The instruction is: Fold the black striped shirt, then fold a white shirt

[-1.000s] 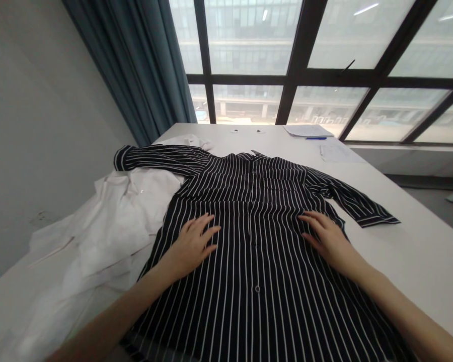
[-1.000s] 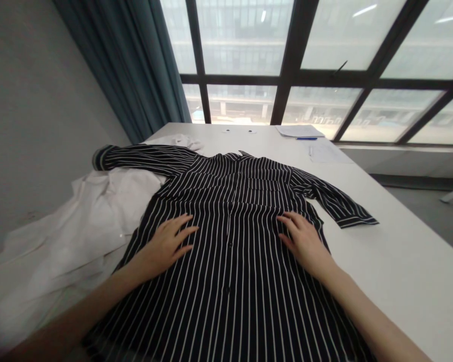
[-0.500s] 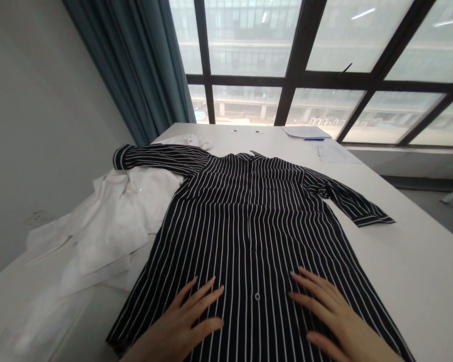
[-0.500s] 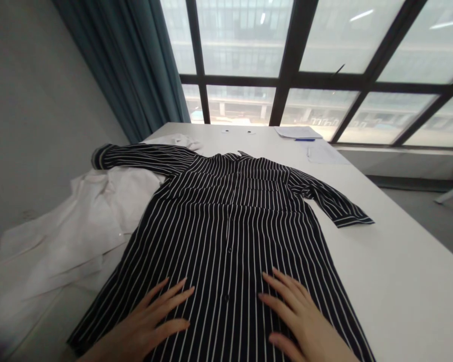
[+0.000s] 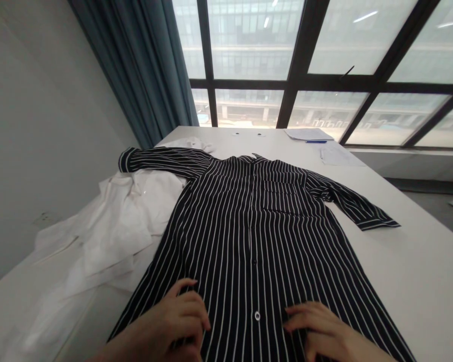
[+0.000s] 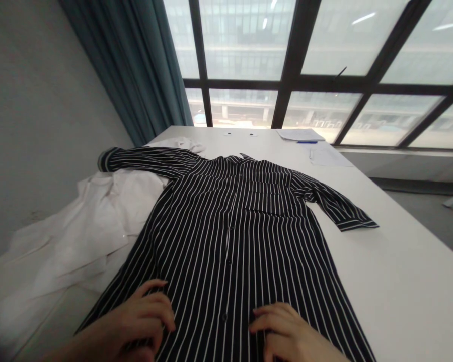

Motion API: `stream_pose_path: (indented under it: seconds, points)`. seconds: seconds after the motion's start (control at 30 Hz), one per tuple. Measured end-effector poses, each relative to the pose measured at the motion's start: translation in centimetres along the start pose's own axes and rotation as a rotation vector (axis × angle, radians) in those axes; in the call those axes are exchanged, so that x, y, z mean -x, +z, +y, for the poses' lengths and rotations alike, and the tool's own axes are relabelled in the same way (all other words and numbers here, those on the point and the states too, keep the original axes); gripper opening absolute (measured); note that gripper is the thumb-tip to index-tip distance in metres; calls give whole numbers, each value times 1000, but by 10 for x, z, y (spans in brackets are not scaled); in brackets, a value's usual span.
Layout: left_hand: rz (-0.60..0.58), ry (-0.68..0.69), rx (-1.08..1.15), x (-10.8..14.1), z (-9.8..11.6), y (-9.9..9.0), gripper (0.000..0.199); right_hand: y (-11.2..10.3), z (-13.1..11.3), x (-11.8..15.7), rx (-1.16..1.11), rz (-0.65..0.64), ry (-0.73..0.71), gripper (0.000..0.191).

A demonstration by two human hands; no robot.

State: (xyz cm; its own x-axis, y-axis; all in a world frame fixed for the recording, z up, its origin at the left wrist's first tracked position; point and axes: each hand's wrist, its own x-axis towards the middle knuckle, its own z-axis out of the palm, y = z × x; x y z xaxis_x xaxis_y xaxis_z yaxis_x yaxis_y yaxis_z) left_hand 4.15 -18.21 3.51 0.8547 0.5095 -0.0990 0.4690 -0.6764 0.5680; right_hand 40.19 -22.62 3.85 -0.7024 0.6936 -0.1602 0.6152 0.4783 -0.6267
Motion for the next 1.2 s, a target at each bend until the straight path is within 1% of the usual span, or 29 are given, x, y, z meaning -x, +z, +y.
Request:
stream_pose_path:
  seconds: [0.07,0.13,0.2,0.27,0.3,0.37,0.43,0.5,0.57,0.67,0.77,0.83,0.93,1.0,1.13,1.2]
  points:
    - [56,-39,-24,-21,-12,-23,14,-21,15,-9,-20,128,77,24]
    - [141,-46,-93,-53,-33,-46,16,-43,41,-30,15,282,100,25]
    - [229,-69,-172,-94,-59,-65,20,-65,73,-63,93,423,108,25]
    - [280,-124,-240,-138,-86,-77,23,-82,106,-102,205,532,148,23]
    - [290,-173,-283,-159,-97,-80,24,-87,120,-121,266,554,198,22]
    - [273,-277,-383,-197,-116,-81,25,-91,145,-156,409,529,349,27]
    - [259,-314,-405,-224,-129,-77,36,-91,163,-181,446,518,397,35]
    - [243,-347,-410,-241,-139,-73,49,-91,178,-196,464,512,414,41]
    - [220,-388,-403,-252,-147,-73,58,-96,191,-201,483,505,416,45]
    - [191,-447,-385,-261,-158,-78,69,-111,207,-202,508,498,402,48]
    - [187,-471,-379,-269,-164,-84,76,-121,215,-204,538,531,400,46]
    - [195,-472,-384,-272,-166,-84,77,-120,215,-206,557,571,407,43]
    - [231,-460,-412,-272,-168,-80,74,-112,214,-205,563,614,424,43]
    - [265,-453,-438,-269,-171,-78,69,-108,217,-197,557,630,448,45]
    - [353,-503,-494,-259,-176,-80,57,-116,232,-169,561,669,484,47]
    - [405,-533,-521,-255,-172,-81,52,-122,237,-154,570,699,495,45]
